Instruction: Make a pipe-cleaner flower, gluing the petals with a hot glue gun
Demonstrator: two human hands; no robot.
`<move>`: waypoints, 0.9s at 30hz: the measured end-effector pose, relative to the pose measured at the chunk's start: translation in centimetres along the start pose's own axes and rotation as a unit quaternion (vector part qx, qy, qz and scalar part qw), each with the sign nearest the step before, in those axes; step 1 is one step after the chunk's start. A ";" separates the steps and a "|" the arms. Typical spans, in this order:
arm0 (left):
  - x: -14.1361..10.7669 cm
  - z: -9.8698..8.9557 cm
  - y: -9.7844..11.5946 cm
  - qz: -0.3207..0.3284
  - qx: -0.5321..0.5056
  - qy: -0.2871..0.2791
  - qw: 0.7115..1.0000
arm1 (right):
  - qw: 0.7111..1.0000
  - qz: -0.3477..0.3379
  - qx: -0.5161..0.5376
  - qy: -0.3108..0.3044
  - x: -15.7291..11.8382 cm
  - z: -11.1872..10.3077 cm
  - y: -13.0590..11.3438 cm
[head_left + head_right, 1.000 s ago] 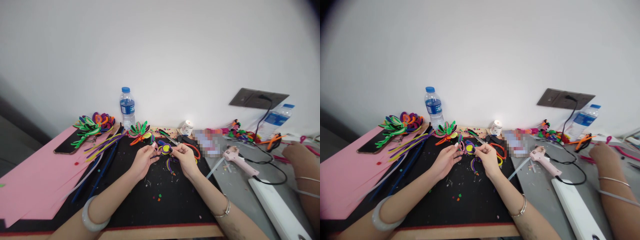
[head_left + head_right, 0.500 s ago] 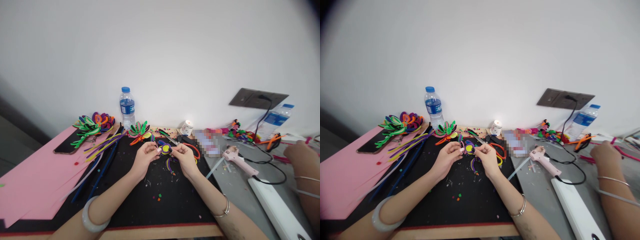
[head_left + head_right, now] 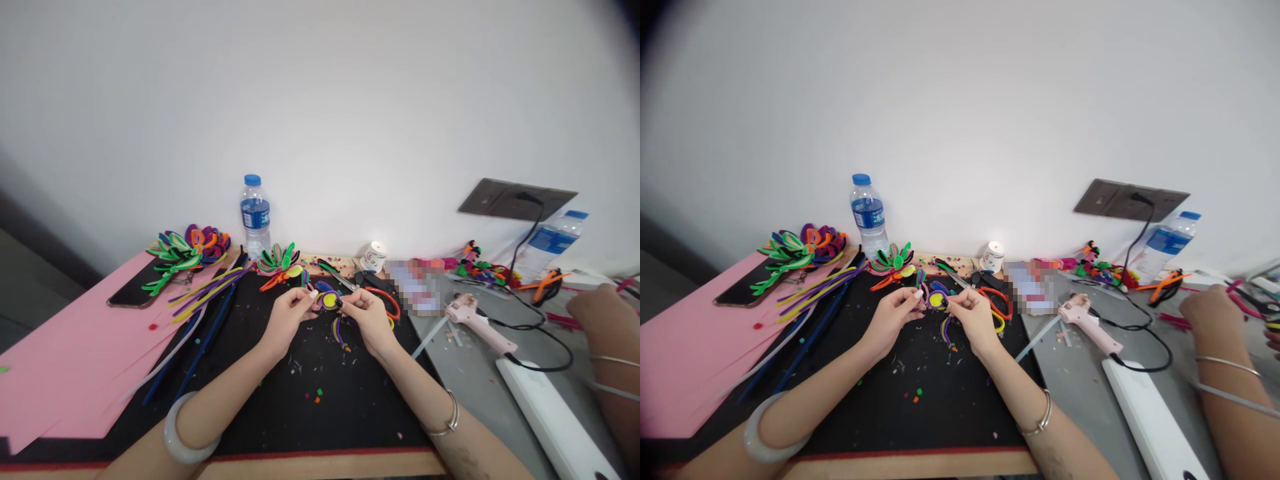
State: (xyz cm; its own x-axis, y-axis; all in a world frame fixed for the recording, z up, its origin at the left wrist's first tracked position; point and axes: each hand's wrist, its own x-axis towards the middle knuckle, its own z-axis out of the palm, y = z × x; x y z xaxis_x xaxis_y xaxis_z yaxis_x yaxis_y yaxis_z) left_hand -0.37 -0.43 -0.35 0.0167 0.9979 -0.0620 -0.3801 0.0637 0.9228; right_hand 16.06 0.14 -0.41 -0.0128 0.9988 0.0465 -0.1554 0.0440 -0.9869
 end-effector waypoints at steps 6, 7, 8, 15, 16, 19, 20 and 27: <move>-0.1 0.0 0.8 0.092 0.151 -0.119 0.977 | 0.996 0.019 -0.036 -0.084 -0.1 0.0 -0.6; 0.0 -0.1 0.8 0.100 0.175 -0.132 0.971 | 0.994 0.020 -0.043 -0.095 -0.1 0.0 -0.6; 0.1 -0.2 0.7 0.104 0.192 -0.141 0.966 | 0.993 0.019 -0.048 -0.102 -0.1 0.0 -0.6; 0.4 -0.4 0.1 0.058 0.114 -0.127 0.984 | 0.992 0.006 -0.043 -0.122 0.1 -0.3 -0.9; 0.4 -0.5 0.0 0.054 0.101 -0.121 0.986 | 0.992 0.003 -0.039 -0.123 0.1 -0.4 -1.0; 0.5 -0.5 -0.1 0.040 0.085 -0.125 0.988 | 0.991 -0.009 -0.043 -0.124 0.1 -0.5 -1.1; 0.5 -0.6 -0.2 0.038 0.086 -0.129 0.987 | 0.991 -0.014 -0.049 -0.123 0.2 -0.5 -1.1; 0.4 -0.5 -0.5 0.032 0.091 -0.150 0.984 | 0.991 -0.046 -0.084 -0.098 0.0 -0.6 -1.2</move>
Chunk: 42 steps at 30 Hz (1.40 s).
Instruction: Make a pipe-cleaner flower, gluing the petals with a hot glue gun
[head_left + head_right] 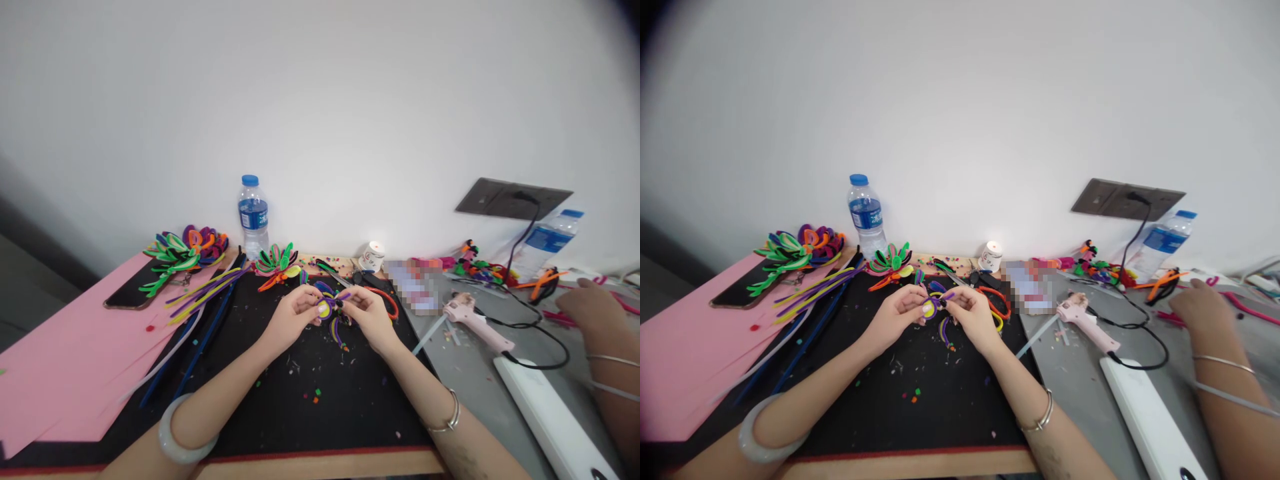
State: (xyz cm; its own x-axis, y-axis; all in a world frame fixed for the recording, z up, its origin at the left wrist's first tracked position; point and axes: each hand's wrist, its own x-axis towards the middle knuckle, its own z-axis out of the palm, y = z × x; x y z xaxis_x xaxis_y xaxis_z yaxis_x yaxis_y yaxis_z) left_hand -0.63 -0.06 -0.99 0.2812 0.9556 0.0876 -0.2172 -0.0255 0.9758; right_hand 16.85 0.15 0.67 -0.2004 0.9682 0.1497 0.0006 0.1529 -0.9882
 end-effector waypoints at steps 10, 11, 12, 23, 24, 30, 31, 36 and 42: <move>0.0 0.0 0.2 0.004 -0.008 0.006 1.000 | 1.000 0.007 0.013 0.003 -0.1 0.1 -0.2; 0.0 0.0 0.2 0.004 -0.008 0.010 1.000 | 1.000 0.007 0.018 0.002 -0.1 0.1 -0.1; 0.0 0.1 0.2 0.005 -0.008 0.014 1.000 | 1.000 0.007 0.022 0.001 -0.1 0.1 -0.1; -0.1 0.1 0.3 0.003 -0.007 0.030 1.000 | 0.999 0.017 0.041 0.004 -0.1 0.1 -0.4; -0.1 0.1 0.3 0.002 -0.004 0.028 1.000 | 0.999 0.020 0.048 0.008 -0.1 0.1 -0.4; -0.2 0.3 0.5 -0.004 0.002 -0.014 1.000 | 0.993 0.037 0.114 0.008 0.1 0.0 -0.2; -0.2 0.3 0.5 -0.005 0.003 -0.024 1.000 | 0.992 0.037 0.122 0.007 0.1 0.0 -0.2; -0.4 0.7 0.4 -0.022 0.005 -0.060 0.998 | 0.992 0.037 0.117 -0.003 0.1 -0.1 0.2; -0.4 0.7 0.4 -0.023 0.000 -0.023 0.999 | 0.999 0.024 -0.036 0.011 0.5 -0.9 -0.8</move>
State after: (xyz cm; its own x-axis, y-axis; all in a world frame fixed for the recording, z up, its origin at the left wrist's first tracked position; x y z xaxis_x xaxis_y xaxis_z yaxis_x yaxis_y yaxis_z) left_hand -0.16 -0.62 -0.53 0.3329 0.9416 0.0510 -0.2023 0.0185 0.9792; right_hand 17.67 0.71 1.60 -0.1762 0.9790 0.1028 0.0796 0.1183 -0.9898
